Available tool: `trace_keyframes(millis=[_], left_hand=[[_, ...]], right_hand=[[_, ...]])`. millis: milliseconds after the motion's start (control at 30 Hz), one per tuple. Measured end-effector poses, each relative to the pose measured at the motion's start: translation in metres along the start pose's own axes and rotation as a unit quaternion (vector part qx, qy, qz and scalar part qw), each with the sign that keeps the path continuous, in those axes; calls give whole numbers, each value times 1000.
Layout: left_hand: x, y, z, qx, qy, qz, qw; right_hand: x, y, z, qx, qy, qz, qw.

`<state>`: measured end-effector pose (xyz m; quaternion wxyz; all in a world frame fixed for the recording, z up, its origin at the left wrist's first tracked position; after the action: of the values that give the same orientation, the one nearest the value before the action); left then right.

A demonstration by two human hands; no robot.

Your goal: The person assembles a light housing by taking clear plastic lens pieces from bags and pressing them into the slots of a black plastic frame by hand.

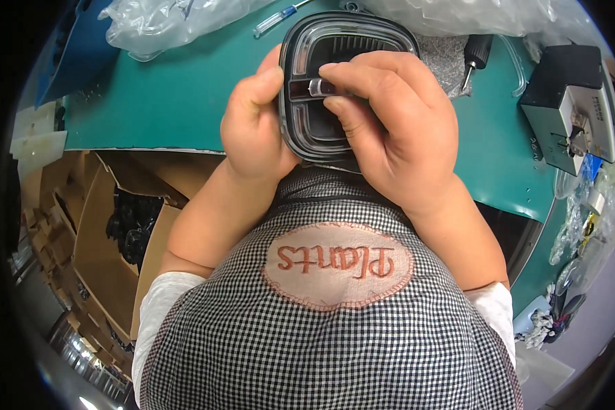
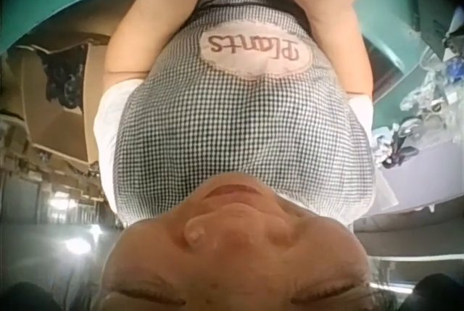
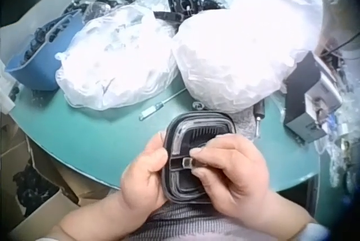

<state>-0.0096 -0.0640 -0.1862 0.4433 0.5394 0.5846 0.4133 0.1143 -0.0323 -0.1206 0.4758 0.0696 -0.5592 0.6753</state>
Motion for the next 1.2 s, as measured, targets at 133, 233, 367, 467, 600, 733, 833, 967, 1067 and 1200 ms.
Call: trace_keyframes(millis=[133,233,367,467,600,733,833,967,1067,1200], left_hand=[[1,-5,-2,16,16,75,997],[-1,-6,-5,166,25,51,984],[-3,2,-3,167,26,-21,985],[-2,-1,-2,193,51,-8,980],[-4,0,-3,203,38,-9,978],[-3,-3,-2,156,34,-1,987],[-2,-4,-1,159,32,7,987],[-2,-4,-1,121,21,-57,991],[1,-5,-1,106,47,-36,993],[1,-9,-1,118,47,-47,991]], right_hand=[[2,2,0,7,0,14,1000],[1,1,-2,30,18,19,999],[3,-1,2,-8,4,38,999],[5,-1,5,-32,-16,41,999],[1,1,3,3,24,39,999],[1,3,-1,17,-13,14,1000],[0,5,-1,25,-13,7,1000],[1,9,-2,80,66,26,994],[1,12,-6,86,72,41,993],[1,14,-5,69,65,40,995]])
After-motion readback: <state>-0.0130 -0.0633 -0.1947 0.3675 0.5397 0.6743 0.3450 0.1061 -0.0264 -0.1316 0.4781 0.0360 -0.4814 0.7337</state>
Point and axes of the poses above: each hand's wrist, its own x-axis towards the middle knuckle, its own y-axis out of the palm, z = x × y, the point moved 4 cm from there along x, towards the middle knuckle, and after that the axes turned 14 degrees about -x, right-handed, at the moved point
